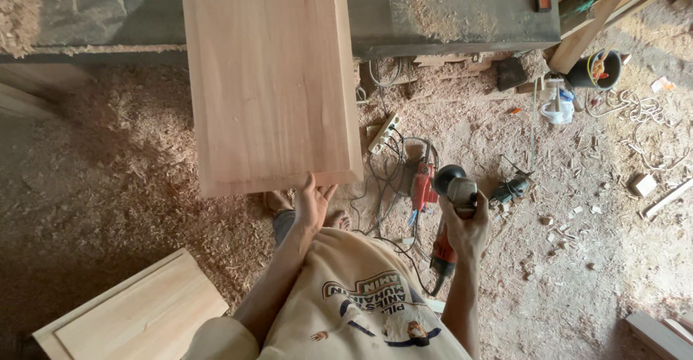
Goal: The person uses an orbital sander to smooth the surface of a rectangular wooden board. They repeatedly move the sander across the board, flip it over to sand the other side, and place it on a workbench.
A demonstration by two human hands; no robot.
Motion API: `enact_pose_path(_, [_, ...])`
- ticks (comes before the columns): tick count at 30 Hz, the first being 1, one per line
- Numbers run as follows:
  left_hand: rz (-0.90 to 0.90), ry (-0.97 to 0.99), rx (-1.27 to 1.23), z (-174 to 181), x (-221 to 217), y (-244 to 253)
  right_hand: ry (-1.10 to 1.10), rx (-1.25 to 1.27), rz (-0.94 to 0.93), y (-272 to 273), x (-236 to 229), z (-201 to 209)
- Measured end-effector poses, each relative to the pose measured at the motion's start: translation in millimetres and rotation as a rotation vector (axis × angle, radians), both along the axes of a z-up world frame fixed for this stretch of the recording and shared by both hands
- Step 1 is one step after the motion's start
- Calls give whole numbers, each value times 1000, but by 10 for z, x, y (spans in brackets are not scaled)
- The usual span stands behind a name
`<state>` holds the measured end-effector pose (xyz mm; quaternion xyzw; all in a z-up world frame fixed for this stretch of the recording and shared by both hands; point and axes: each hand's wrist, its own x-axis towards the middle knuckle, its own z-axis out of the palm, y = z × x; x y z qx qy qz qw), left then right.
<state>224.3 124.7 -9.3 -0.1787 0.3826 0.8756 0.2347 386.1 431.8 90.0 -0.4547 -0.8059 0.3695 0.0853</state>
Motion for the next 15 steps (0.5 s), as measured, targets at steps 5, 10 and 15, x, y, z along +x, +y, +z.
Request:
enact_pose_path(5, [-153, 35, -250, 74, -7, -96, -18, 77, 40, 9, 133, -71])
enact_pose_path(10, [-143, -102, -82, 56, -61, -409, -19, -12, 40, -96, 24, -73])
enact_pose_path(15, [290, -30, -107, 6, -292, -1210, 78, -125, 29, -347, -80, 51])
